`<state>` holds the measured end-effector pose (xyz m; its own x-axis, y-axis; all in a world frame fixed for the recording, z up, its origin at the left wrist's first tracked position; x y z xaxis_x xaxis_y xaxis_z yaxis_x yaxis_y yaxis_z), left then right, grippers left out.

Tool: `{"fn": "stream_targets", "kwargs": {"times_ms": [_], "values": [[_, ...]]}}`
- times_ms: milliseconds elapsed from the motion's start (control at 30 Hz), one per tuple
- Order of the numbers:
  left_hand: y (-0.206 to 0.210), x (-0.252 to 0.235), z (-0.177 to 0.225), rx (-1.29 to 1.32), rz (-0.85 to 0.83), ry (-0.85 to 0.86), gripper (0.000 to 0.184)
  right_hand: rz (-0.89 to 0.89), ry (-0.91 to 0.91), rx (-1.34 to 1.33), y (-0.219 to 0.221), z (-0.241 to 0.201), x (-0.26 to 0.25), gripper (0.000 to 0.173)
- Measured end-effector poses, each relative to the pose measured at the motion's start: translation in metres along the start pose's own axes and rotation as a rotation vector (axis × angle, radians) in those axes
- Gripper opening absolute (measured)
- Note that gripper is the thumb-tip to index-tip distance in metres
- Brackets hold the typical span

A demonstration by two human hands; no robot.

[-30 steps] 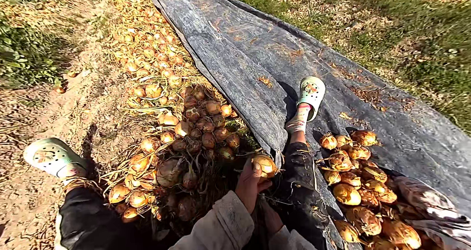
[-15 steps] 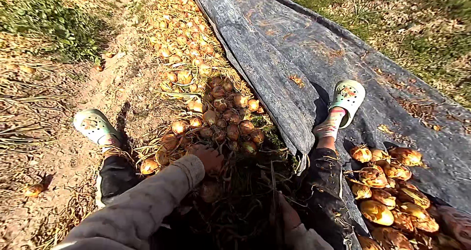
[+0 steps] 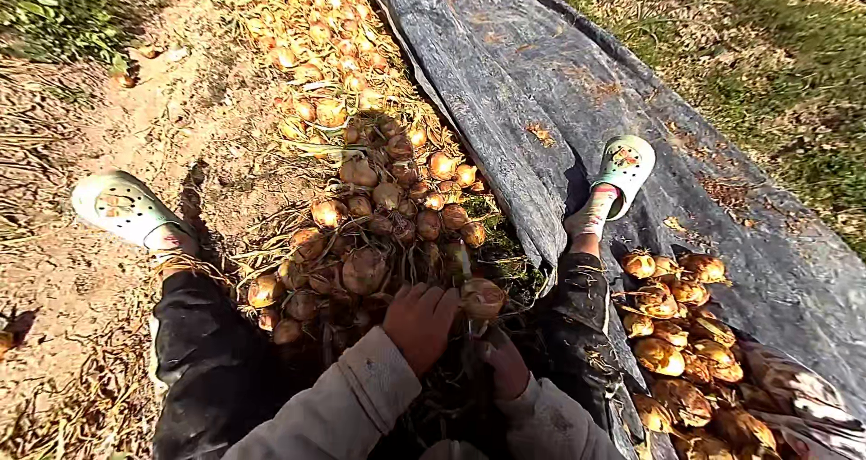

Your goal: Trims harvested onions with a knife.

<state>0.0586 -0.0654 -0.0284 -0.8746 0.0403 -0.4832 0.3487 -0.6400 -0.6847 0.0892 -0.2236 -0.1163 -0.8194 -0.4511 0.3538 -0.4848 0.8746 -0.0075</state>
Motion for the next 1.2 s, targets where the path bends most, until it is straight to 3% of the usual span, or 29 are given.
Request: {"fn": "stream_targets", "kwargs": {"times_ms": [33, 100, 133, 200, 267, 333, 400, 533, 567, 633, 733, 800, 900, 967, 1067, 1200], "values": [[0.012, 0.006, 0.011, 0.028, -0.02, -0.011, 0.02, 0.049, -0.031, -0.077, 0.0, -0.004, -0.001, 0.088], [0.032, 0.021, 0.028, 0.113, -0.077, -0.051, 0.02, 0.166, 0.005, -0.203, -0.002, -0.004, 0.003, 0.036], [0.04, 0.028, 0.033, 0.146, -0.106, -0.079, 0.02, 0.209, 0.034, -0.22, -0.004, 0.0, 0.007, 0.024], [0.054, 0.036, 0.034, 0.214, -0.199, -0.161, 0.019, 0.281, 0.078, -0.205, -0.009, 0.011, 0.016, 0.021], [0.065, 0.031, 0.032, 0.304, -0.409, -0.285, 0.022, 0.363, 0.116, -0.201, -0.014, 0.016, 0.024, 0.01], [0.076, 0.011, 0.031, 0.423, -0.69, -0.416, 0.031, 0.46, 0.059, -0.168, -0.026, 0.009, 0.025, 0.015], [0.089, -0.021, 0.037, 0.5, -0.76, -0.376, 0.033, 0.558, -0.102, -0.077, -0.047, -0.007, 0.024, 0.016], [0.097, -0.091, 0.071, 0.527, -0.613, -0.071, 0.028, 0.662, -0.334, -0.071, -0.102, -0.048, 0.022, 0.023], [0.095, -0.105, 0.076, 0.524, -0.517, -0.02, 0.026, 0.712, -0.341, -0.046, -0.113, -0.06, 0.023, 0.032], [0.087, -0.125, 0.063, 0.496, -0.46, -0.082, 0.026, 0.766, -0.33, 0.01, -0.135, -0.08, 0.028, 0.051], [0.062, -0.126, 0.01, 0.265, -0.561, -0.225, 0.029, 0.786, -0.313, 0.107, -0.153, -0.094, 0.026, 0.054], [0.042, -0.105, -0.029, 0.075, -0.849, -0.255, 0.037, 0.825, -0.219, 0.108, -0.142, -0.085, 0.016, 0.055], [0.016, -0.057, -0.08, -0.107, -1.295, -0.266, 0.043, 0.717, 0.0, 0.04, -0.093, -0.065, -0.001, 0.055], [0.005, -0.03, -0.108, -0.127, -1.343, -0.187, 0.037, 0.54, 0.062, 0.074, -0.053, -0.054, -0.01, 0.049], [-0.01, -0.019, -0.12, -0.145, -1.336, -0.075, 0.035, 0.285, 0.095, 0.183, 0.002, -0.049, -0.02, 0.038], [-0.025, -0.028, -0.128, -0.136, -1.3, -0.019, 0.048, 0.158, 0.117, 0.25, 0.037, -0.051, -0.027, 0.038]]}}
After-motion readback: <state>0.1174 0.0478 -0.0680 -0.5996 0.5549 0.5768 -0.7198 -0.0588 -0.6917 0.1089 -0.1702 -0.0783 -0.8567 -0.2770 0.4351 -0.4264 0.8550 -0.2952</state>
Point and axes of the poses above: each hand's wrist, its own x-axis away from the middle knuckle, its own y-axis out of the palm, z = x × y, the point moved 5 cm from there along -x, towards the middle knuckle, and after that the axes turned 14 degrees about x, right-handed, at the moved point
